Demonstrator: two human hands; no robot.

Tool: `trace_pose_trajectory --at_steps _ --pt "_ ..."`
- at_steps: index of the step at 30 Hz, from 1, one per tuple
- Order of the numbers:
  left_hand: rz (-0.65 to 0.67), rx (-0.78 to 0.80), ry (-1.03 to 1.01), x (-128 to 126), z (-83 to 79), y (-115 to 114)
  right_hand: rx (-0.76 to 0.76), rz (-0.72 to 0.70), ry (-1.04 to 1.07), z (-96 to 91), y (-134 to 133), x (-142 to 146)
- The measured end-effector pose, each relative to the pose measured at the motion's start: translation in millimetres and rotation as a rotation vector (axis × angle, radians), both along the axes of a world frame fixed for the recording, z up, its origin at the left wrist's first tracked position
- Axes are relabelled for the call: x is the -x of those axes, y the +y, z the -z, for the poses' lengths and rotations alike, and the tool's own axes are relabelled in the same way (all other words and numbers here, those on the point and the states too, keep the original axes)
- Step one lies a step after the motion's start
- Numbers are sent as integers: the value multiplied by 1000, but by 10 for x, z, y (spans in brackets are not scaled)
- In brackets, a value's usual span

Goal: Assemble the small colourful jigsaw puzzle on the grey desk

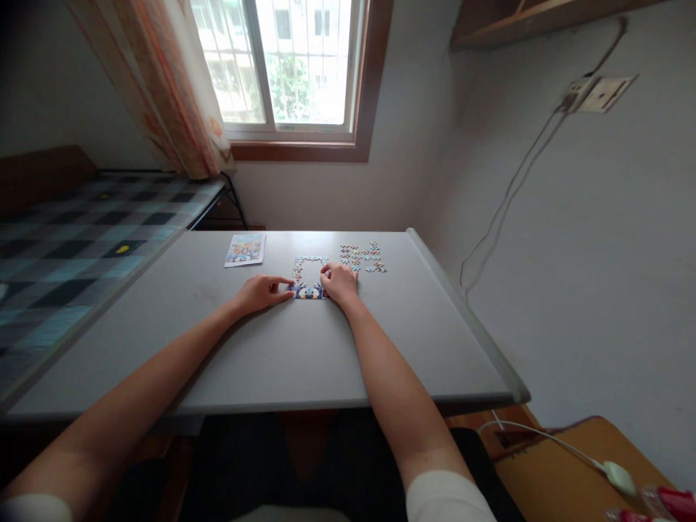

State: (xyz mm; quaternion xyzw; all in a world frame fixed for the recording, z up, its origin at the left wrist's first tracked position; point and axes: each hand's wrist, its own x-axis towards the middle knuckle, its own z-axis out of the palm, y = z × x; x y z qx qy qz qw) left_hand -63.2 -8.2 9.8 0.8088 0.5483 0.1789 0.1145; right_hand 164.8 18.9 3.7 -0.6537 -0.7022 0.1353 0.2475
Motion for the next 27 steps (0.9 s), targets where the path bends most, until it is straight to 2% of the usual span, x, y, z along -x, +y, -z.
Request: trace_pose_trajectory --at_steps 7,10,14,20,27 --pt "-1 -2 -1 -1 6 6 -4 0 -1 22 9 -11" --pt "-7 1 -3 -6 0 -2 -76 -38 -6 -19 -13 8" --pt "-13 4 -4 -5 -1 -11 -186 -156 -11 -93 -79 96" --pt "-5 -3 -3 0 -1 -6 -121 -309 -30 -49 -140 240" --pt "-13 6 3 -15 -24 -16 -15 -278 -68 -102 -166 317"
